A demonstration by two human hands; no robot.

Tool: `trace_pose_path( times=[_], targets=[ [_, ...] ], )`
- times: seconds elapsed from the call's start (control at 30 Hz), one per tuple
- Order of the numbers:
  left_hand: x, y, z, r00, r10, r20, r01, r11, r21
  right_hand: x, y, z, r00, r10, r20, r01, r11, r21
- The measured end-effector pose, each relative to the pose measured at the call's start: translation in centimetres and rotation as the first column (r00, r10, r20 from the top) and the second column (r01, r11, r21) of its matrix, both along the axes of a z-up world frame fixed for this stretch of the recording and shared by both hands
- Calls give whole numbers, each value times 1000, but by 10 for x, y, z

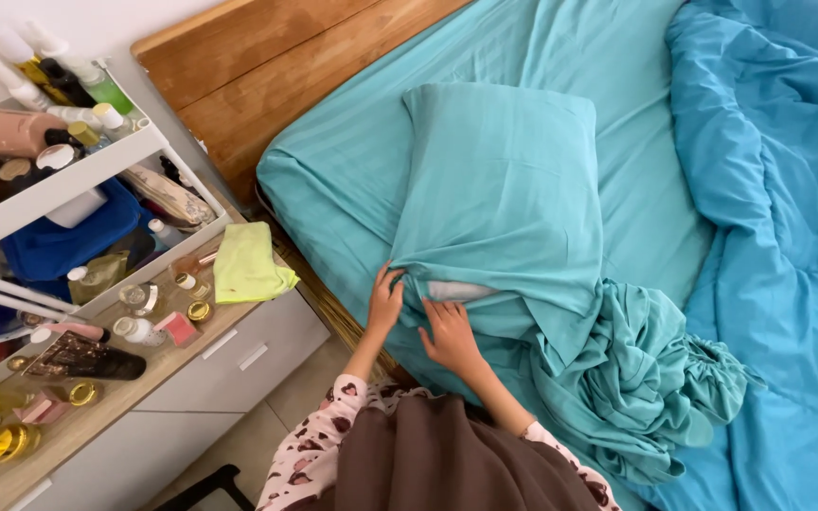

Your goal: The person removes a teal pillowcase from a long cylindrical pillow by pulling the fabric off the pillow. They then remove a matching teal pillowcase from a standard rectangular pillow, leaving both pillows exposed on the bed.

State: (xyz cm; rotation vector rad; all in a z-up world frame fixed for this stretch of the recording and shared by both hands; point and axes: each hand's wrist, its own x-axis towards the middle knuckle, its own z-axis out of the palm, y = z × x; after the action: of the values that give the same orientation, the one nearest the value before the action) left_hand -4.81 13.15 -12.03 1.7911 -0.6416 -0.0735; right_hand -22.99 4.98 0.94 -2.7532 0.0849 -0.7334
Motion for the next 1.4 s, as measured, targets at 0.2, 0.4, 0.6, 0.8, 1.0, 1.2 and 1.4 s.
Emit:
trace_pose_path(
  times=[0.2, 0.4, 0.6, 0.8, 1.0, 1.2, 1.4],
  targets=[
    [-17, -26, 29, 998, 53, 22, -56, 987, 152, 4, -16, 3, 992, 65, -112, -53, 993, 110],
    [-14, -20, 6, 998, -7, 56, 5, 1000, 20, 41, -68, -21, 992, 129, 15, -127, 942, 310],
    [-15, -15, -12, 1000, 8, -25, -9, 999, -37, 75, -68, -5, 988, 141, 63, -139, 990, -27],
    [-7, -1, -11, 996, -82, 35, 86, 988, -125, 45, -60, 35, 955, 43, 292, -48, 999, 9],
    [-10, -31, 50, 972, -155, 176, 152, 988, 32, -14, -74, 89, 918, -107, 381, 77, 993, 94],
    [75, -94, -88, 940, 40, 339, -204, 862, 464, -25, -81, 56, 982, -28, 185, 0, 989, 148],
    [53, -8, 12, 987, -61, 151, 29, 977, 210, -58, -101, 29, 932, -338, 134, 330, 941, 76]
  ],
)
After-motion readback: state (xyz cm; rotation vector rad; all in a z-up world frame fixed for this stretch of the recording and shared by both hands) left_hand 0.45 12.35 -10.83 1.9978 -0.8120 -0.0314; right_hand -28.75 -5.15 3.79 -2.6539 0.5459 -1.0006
